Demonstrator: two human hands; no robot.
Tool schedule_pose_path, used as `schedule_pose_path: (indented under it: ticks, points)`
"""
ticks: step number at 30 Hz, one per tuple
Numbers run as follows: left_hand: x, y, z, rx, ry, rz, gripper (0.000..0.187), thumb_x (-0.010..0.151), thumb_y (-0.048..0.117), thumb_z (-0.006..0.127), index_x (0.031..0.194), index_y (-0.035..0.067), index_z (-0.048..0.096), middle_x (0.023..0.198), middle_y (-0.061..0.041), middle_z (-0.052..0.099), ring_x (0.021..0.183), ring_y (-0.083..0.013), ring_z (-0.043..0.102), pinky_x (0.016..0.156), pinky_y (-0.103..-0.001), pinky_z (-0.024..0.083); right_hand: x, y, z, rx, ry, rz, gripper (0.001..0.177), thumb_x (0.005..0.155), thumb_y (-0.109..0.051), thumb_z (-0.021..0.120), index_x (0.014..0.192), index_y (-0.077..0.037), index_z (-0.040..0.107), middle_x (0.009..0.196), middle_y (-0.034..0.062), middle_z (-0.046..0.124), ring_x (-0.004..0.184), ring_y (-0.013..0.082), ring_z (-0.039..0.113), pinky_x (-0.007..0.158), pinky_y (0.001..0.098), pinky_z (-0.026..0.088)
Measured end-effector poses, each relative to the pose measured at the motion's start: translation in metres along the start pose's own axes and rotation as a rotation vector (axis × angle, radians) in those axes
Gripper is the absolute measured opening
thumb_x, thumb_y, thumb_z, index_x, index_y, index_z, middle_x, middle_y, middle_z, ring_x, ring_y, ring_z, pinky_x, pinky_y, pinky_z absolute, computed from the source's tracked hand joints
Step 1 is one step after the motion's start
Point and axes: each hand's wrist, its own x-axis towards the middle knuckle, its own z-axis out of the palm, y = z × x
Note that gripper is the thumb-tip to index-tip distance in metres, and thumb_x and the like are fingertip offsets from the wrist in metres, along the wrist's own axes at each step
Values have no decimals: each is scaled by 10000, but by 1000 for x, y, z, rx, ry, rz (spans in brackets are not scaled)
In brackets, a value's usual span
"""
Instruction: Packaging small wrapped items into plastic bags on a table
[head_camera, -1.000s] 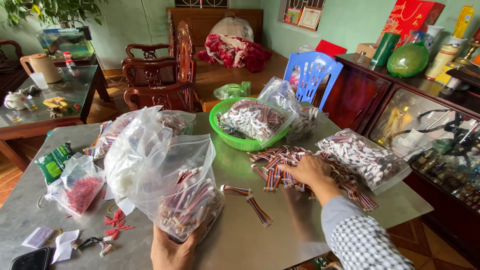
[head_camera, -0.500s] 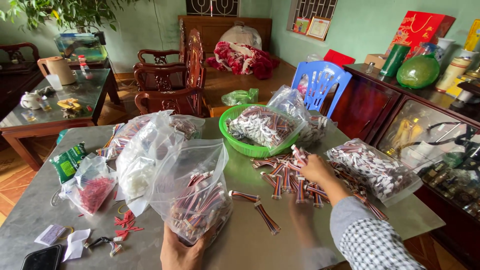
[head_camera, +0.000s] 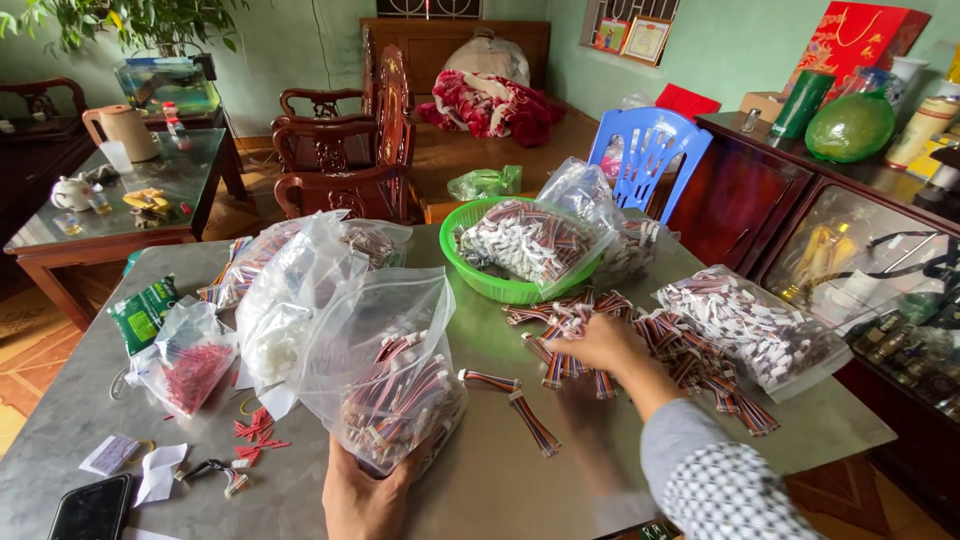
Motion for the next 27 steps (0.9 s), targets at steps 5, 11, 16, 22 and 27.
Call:
schedule_pose_path:
  ticks: [5, 11, 16, 22, 27]
  points:
    - [4, -3, 1, -27, 4, 25, 1005, 524, 313, 867, 1472, 333, 535, 1294, 78, 746, 1241, -112, 672, 1060, -294, 468, 2, -21, 16, -224, -6, 91, 836, 535, -735, 863, 1118, -161, 688, 1252, 81, 718, 1140, 312, 695, 900, 417, 544]
    - [-4, 6, -2, -58, -4, -3, 968, 520, 319, 876, 1440, 329, 574, 1231, 56, 772, 1151, -127, 715, 1027, -283, 491, 8, -31, 19, -207, -23, 89, 538, 694, -428, 932, 999, -73, 667, 1142, 90, 756, 1001, 298, 728, 757, 434, 568]
    - [2, 0, -1, 1, 0, -7, 934, 503, 373, 874, 1393, 344, 595, 1211, 62, 785, 1177, -157, 701, 1001, -311, 496, 7, -32, 20, -157, -51, 81, 379, 655, -281, 860, 880, -90, 623, 929, 73, 727, 795, 245, 687, 616, 380, 506]
    - [-1, 4, -2, -37, 2, -17, 923, 516, 340, 885, 1394, 341, 601, 1205, 75, 793, 1168, -134, 711, 1005, -291, 498, -9, -25, -1, 44, -76, 40, 194, 802, -291, 657, 873, -111, 666, 802, 77, 674, 707, 225, 601, 604, 358, 376]
    - [3, 0, -2, -41, -19, -6, 913, 533, 328, 876, 1401, 335, 594, 1203, 57, 796, 1160, -147, 716, 1014, -290, 495, -23, -12, -26, 491, -96, -7, 61, 743, -10, 727, 786, -22, 769, 703, 148, 740, 666, 241, 668, 573, 362, 475]
